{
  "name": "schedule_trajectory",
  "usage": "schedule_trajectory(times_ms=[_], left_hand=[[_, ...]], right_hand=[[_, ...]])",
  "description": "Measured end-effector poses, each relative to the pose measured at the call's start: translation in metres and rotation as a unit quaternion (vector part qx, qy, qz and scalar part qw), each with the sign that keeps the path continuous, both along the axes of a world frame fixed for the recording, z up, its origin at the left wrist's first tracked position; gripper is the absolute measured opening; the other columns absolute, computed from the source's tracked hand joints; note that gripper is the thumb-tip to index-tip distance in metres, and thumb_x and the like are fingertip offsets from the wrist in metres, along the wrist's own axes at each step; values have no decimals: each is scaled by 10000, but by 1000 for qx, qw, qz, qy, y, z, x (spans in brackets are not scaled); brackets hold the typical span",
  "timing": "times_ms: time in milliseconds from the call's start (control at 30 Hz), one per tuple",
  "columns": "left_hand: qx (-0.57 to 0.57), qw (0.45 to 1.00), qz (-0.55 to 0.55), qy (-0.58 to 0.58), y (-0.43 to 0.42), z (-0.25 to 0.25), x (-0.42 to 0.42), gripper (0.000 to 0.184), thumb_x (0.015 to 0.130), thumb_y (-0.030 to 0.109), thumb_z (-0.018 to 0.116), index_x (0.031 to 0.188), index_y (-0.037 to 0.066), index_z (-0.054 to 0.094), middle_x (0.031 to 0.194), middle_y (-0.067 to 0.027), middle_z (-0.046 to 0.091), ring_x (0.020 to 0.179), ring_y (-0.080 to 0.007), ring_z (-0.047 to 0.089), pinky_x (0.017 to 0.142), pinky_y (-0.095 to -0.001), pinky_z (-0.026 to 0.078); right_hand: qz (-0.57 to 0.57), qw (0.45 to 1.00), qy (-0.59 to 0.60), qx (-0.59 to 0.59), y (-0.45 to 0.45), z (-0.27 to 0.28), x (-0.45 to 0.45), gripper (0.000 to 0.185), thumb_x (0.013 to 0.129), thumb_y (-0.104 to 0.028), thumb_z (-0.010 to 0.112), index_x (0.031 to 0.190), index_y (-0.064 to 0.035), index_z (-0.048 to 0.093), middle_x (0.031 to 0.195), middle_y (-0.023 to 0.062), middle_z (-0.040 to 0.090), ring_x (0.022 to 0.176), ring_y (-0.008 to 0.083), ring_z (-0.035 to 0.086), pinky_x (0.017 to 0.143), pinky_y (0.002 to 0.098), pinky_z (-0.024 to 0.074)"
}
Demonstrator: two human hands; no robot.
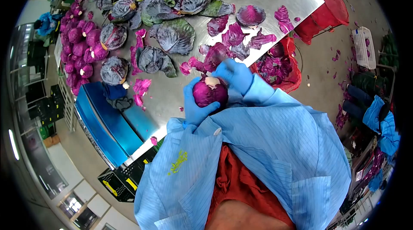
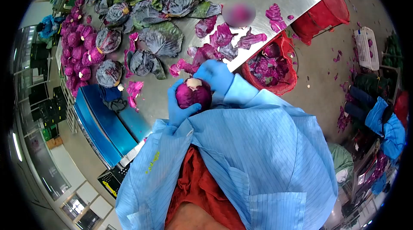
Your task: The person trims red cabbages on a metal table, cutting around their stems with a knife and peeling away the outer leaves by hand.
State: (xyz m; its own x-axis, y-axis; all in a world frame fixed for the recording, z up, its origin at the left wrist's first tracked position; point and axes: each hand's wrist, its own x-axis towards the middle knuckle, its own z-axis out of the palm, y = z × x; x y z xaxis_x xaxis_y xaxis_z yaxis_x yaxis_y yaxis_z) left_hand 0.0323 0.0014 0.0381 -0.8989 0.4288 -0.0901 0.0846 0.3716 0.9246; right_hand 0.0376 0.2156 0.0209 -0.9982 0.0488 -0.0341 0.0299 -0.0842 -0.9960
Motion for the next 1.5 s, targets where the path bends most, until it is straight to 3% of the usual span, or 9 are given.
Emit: schedule_trajectory(times_ms=[100, 233, 400, 633, 833, 1033, 1067, 1167, 1500], left_hand=[[133, 979, 66, -142, -5, -1, 0, 966, 549, 275, 884, 1360, 57, 406, 1281, -123, 473, 1179, -272, 486, 1026, -393, 398], [290, 916, 72, -269, -14, 5, -5, 920, 597, 226, 840, 1376, 32, 390, 1328, -129, 477, 1211, -264, 491, 1038, -387, 406], [387, 859, 48, -332, -23, 11, -7, 936, 647, 283, 778, 1416, 4, 324, 1395, -160, 430, 1292, -299, 439, 1091, -424, 363], [404, 838, -4, -367, -19, 26, -11, 987, 624, 414, 763, 1413, 7, 333, 1398, -170, 433, 1279, -308, 457, 1090, -436, 370], [477, 747, -36, -461, -21, 13, -14, 963, 637, 398, 749, 1409, -1, 335, 1381, -187, 446, 1269, -316, 470, 1092, -445, 370], [510, 698, -53, -500, -20, -5, -18, 941, 642, 390, 735, 1399, -12, 345, 1355, -206, 467, 1250, -321, 492, 1092, -447, 374], [511, 697, -56, -499, -20, -11, -19, 939, 637, 394, 733, 1391, -16, 354, 1343, -212, 477, 1239, -320, 502, 1089, -442, 377], [513, 695, -62, -499, -19, -11, -22, 935, 631, 398, 728, 1383, -23, 365, 1329, -215, 491, 1227, -315, 513, 1086, -429, 380], [439, 765, -121, -456, -3, 12, -27, 923, 634, 398, 712, 1377, -38, 377, 1320, -204, 512, 1225, -295, 518, 1080, -389, 376]], right_hand=[[6, 965, -233, -122, 31, 31, -6, 199, 931, -154, 558, 993, -17, 688, 661, 37, 580, 414, 80, 452, 351, 210, 341], [-40, 930, -247, -268, 33, 15, 5, 280, 890, -114, 546, 1112, 31, 636, 686, 50, 587, 509, 93, 519, 395, 204, 381], [12, 913, -306, -269, 32, 8, 37, 253, 912, -125, 530, 1089, 4, 656, 752, 27, 582, 589, 108, 532, 518, 246, 465], [43, 981, -158, -100, 15, 64, 10, 318, 899, -160, 616, 1203, -68, 608, 960, -11, 619, 550, 33, 470, 460, 200, 397], [134, 990, -53, 8, 6, 83, -4, 188, 978, -180, 479, 1068, -23, 528, 993, 104, 601, 937, 198, 603, 837, 350, 485], [138, 943, 176, 245, 17, 70, -7, 296, 971, -154, 488, 1256, -99, 547, 975, 95, 629, 899, 277, 626, 779, 357, 507], [112, 920, 233, 295, 19, 78, -4, 241, 960, -222, 513, 1161, -109, 584, 908, 114, 639, 822, 322, 627, 718, 400, 511], [178, 944, 28, 275, 18, 86, 3, 264, 968, -286, 509, 1066, -51, 579, 847, 174, 617, 806, 366, 623, 702, 418, 490], [207, 899, 45, 382, 8, 81, 7, 413, 922, -463, 528, 1036, -66, 556, 791, 195, 617, 724, 393, 623, 636, 468, 484]])
